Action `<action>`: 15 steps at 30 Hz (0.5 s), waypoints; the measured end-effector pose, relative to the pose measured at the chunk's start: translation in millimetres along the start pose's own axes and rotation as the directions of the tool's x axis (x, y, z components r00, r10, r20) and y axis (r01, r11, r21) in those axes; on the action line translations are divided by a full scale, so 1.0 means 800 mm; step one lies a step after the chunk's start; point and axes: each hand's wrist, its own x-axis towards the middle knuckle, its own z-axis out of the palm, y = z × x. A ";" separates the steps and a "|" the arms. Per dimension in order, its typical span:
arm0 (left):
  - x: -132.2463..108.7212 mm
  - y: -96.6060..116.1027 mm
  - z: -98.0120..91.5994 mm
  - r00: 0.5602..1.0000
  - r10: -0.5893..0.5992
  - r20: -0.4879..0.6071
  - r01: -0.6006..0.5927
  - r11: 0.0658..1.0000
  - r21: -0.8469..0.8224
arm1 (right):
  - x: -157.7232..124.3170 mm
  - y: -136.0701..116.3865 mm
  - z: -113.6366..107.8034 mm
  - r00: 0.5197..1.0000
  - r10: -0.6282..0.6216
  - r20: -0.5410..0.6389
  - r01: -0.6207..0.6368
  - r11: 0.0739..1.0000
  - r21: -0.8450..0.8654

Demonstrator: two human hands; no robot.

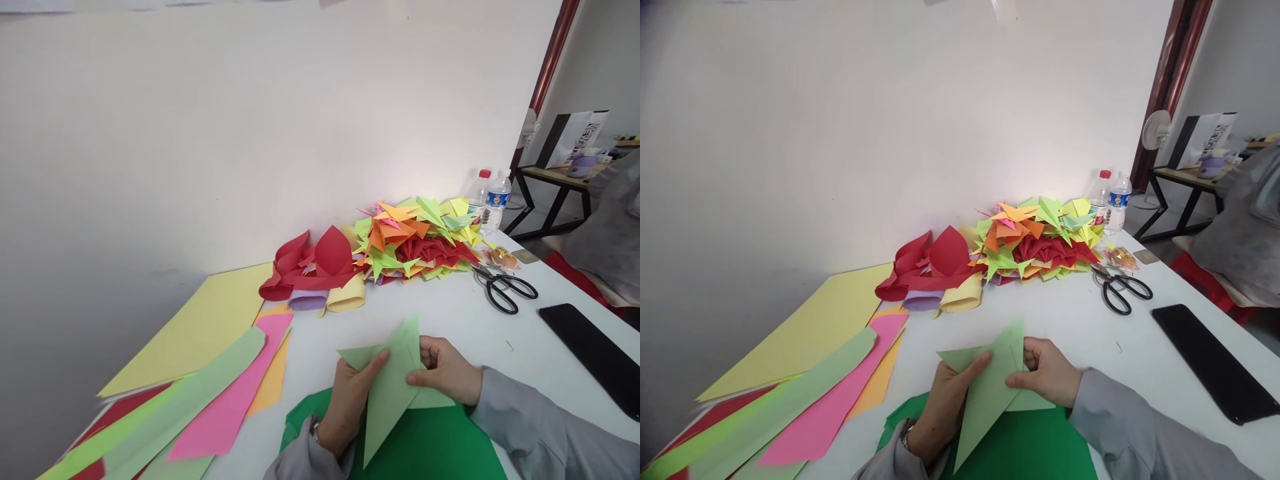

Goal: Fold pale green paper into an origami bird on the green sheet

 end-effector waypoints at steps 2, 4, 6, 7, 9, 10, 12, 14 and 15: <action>0.000 0.000 0.000 1.000 -0.015 -0.005 0.015 1.000 0.001 | 0.000 0.001 0.000 1.000 -0.010 0.002 0.010 1.000 -0.018; 0.000 -0.001 0.001 1.000 -0.027 -0.010 0.027 1.000 0.003 | 0.001 0.003 -0.002 1.000 -0.007 -0.016 0.006 0.998 -0.055; 0.000 0.000 0.001 0.999 -0.034 -0.011 0.034 0.999 -0.002 | 0.001 0.005 -0.004 0.999 0.002 -0.051 -0.008 0.994 -0.105; -0.001 0.000 0.001 0.999 -0.036 -0.008 0.036 0.999 -0.005 | 0.001 0.005 -0.005 0.998 0.008 -0.065 -0.016 0.992 -0.124; -0.001 0.002 0.002 0.999 -0.040 -0.010 0.039 0.999 -0.009 | 0.001 0.006 -0.006 0.997 0.021 -0.076 -0.032 0.989 -0.147; -0.002 0.003 0.002 0.999 -0.042 -0.017 0.041 0.999 -0.008 | 0.001 0.005 -0.006 0.997 0.027 -0.076 -0.039 0.987 -0.157; -0.002 0.005 0.002 0.998 -0.048 -0.030 0.048 0.999 -0.009 | 0.000 0.003 -0.004 0.997 0.038 -0.072 -0.050 0.983 -0.175; -0.002 0.005 0.002 0.998 -0.052 -0.031 0.051 0.999 -0.015 | -0.001 0.001 -0.001 0.998 0.037 -0.048 -0.044 0.984 -0.174; -0.001 0.006 0.002 0.998 -0.051 -0.028 0.051 0.999 -0.020 | -0.001 -0.001 0.000 0.999 0.028 -0.023 -0.031 0.987 -0.159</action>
